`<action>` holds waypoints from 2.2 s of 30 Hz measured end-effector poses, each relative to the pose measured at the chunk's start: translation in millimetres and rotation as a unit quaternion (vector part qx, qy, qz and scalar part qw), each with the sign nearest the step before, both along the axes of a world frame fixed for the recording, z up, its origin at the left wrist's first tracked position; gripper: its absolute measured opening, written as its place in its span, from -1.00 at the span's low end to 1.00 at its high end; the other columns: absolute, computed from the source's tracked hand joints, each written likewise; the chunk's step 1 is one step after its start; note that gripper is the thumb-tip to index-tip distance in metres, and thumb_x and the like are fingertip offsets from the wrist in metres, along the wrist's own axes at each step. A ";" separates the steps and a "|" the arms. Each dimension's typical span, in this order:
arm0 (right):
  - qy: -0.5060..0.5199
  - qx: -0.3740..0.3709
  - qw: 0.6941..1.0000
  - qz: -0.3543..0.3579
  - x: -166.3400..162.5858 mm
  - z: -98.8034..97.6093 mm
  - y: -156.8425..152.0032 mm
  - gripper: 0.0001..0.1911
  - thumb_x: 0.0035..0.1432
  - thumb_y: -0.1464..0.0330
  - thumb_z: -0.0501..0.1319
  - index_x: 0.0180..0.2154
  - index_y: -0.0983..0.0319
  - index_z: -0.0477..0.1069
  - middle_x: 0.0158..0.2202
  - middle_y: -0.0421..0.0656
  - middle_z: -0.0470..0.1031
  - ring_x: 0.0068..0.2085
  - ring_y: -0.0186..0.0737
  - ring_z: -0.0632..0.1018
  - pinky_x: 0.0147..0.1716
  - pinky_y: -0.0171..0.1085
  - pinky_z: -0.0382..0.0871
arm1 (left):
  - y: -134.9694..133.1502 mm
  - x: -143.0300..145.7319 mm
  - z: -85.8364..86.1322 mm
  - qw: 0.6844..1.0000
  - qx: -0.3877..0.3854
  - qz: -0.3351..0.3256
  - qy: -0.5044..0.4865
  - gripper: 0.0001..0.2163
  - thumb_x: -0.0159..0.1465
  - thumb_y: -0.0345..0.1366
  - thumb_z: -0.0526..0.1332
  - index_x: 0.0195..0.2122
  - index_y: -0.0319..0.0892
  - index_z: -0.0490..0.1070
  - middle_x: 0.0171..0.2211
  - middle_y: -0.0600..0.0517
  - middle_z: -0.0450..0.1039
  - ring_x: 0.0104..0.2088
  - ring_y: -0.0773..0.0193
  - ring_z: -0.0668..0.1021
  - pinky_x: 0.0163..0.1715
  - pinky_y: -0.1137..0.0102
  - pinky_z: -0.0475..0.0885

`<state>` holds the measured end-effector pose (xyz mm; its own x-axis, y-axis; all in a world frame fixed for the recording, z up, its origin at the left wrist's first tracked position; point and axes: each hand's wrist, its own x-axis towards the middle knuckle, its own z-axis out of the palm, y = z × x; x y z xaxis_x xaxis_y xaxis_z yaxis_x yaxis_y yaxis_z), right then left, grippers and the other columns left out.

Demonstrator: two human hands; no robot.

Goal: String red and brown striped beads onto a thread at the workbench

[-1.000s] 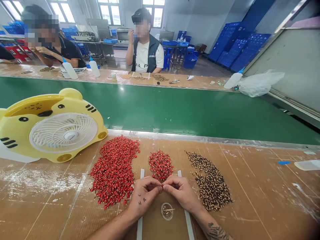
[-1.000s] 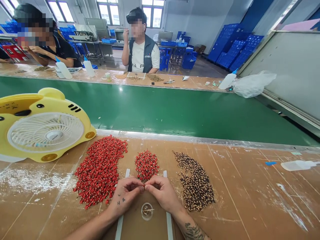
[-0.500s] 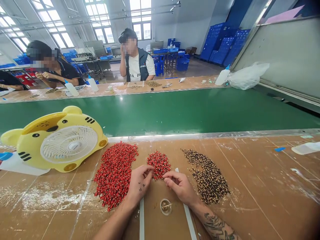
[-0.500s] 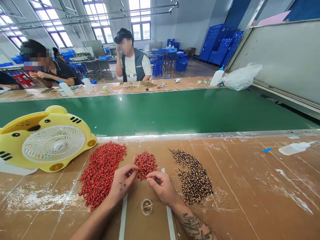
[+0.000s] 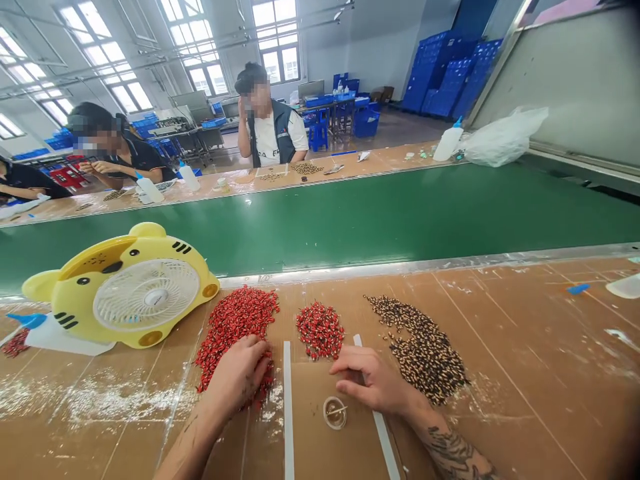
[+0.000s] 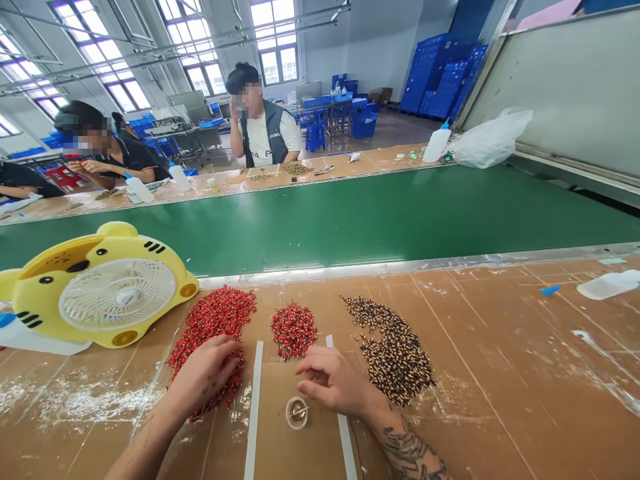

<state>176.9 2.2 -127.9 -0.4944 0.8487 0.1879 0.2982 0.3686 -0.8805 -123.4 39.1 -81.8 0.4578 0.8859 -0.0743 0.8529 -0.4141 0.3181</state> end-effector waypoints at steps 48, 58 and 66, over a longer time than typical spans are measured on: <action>-0.059 0.083 0.990 0.102 -6.6 -6.8 -3.1 -0.55 0.38 0.10 0.12 -0.43 0.27 0.48 -0.50 -0.16 0.43 -0.44 -0.29 0.40 -0.44 -0.31 0.16 | -15.8 8.1 -2.4 0.860 -0.207 0.192 -0.424 -0.91 0.15 -0.35 0.27 -0.48 -0.21 0.45 -0.45 0.02 0.49 -0.49 0.34 0.46 -0.47 0.48 0.32; -0.064 0.116 0.987 0.096 -8.0 -10.0 -4.6 -0.49 0.41 0.06 0.04 -0.40 0.26 0.49 -0.50 -0.16 0.41 -0.43 -0.27 0.41 -0.41 -0.29 0.16 | -10.0 62.1 -29.4 0.569 -0.406 0.244 -0.673 -0.85 -0.04 -0.44 0.40 -0.39 -0.29 0.62 -0.48 0.03 0.50 -0.54 0.40 0.53 -0.53 0.53 0.39; -0.088 0.113 0.983 0.112 -9.2 -8.9 -5.5 -0.52 0.43 0.12 0.03 -0.42 0.26 0.46 -0.50 -0.16 0.41 -0.42 -0.27 0.40 -0.39 -0.28 0.16 | -12.4 57.9 -45.4 0.496 -0.464 0.252 -0.690 -0.84 -0.07 -0.49 0.50 -0.45 -0.27 0.59 -0.47 0.04 0.55 -0.42 0.32 0.64 -0.38 0.54 0.50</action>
<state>167.7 -3.4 -136.7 -0.7061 0.6611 0.2535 0.3274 0.6224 -0.7109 -65.5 26.7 -127.2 0.3773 0.7911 -0.4815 -0.5198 0.6112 0.5969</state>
